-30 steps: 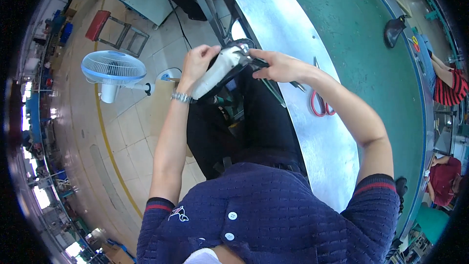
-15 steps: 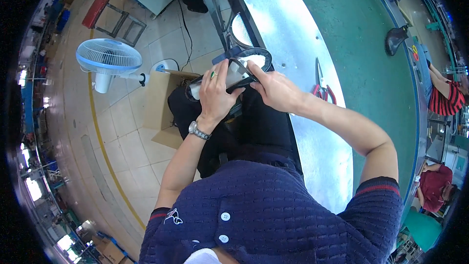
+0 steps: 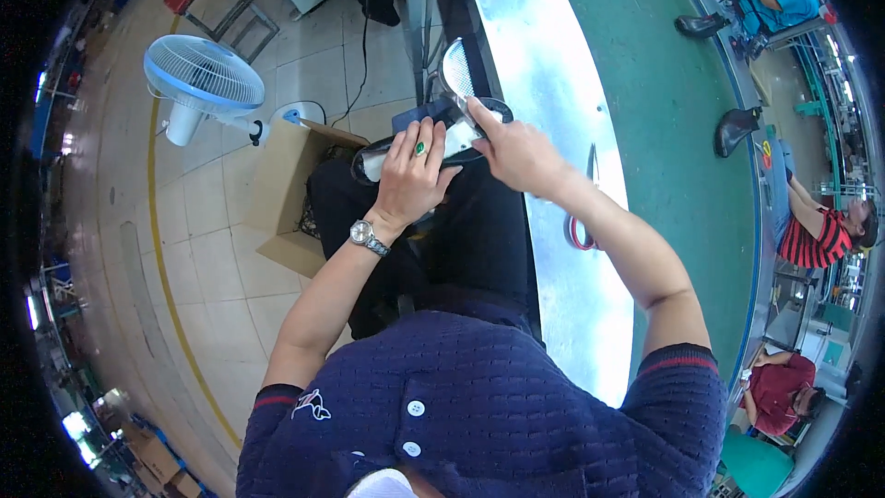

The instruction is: The recorder is performing finishing touches on a shoe, using a tool to smooth the sole edges and trimming material with scissors.

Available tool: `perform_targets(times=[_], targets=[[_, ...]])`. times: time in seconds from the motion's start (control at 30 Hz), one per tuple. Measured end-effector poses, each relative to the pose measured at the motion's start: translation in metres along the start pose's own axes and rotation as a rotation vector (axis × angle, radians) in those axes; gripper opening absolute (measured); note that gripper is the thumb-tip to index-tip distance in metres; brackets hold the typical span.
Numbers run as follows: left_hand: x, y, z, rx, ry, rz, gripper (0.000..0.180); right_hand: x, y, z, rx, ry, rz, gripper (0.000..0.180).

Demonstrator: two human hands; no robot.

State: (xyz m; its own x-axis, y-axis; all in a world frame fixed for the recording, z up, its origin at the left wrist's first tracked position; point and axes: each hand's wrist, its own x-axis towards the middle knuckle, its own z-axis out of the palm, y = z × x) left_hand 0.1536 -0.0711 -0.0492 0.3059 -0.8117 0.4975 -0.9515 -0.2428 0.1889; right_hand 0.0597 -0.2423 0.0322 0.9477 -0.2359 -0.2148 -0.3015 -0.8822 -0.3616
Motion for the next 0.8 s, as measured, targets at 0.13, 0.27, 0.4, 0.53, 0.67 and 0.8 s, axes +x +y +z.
perform_targets(times=[0.13, 0.27, 0.4, 0.53, 0.67, 0.8], targets=[[0.000, 0.000, 0.000, 0.013, 0.006, -0.048, 0.066, 0.001, -0.024, -0.031, 0.362, 0.132, 0.110, 0.057], [0.006, 0.002, 0.002, 0.001, 0.008, -0.052, 0.064, 0.013, 0.004, -0.003, 0.085, 0.001, 0.069, 0.058], [0.003, 0.002, -0.001, 0.027, -0.001, -0.080, 0.062, 0.006, -0.014, -0.018, 0.308, 0.177, 0.118, 0.051], [0.005, 0.004, 0.001, 0.021, -0.007, -0.080, 0.062, 0.012, 0.009, 0.003, 0.032, 0.024, 0.063, 0.053], [0.003, 0.005, 0.001, 0.001, 0.004, -0.104, 0.062, 0.006, -0.017, -0.015, 0.283, 0.166, 0.118, 0.057], [0.003, 0.008, 0.001, -0.030, 0.013, -0.110, 0.062, 0.008, -0.013, 0.002, 0.048, 0.038, 0.103, 0.056]])
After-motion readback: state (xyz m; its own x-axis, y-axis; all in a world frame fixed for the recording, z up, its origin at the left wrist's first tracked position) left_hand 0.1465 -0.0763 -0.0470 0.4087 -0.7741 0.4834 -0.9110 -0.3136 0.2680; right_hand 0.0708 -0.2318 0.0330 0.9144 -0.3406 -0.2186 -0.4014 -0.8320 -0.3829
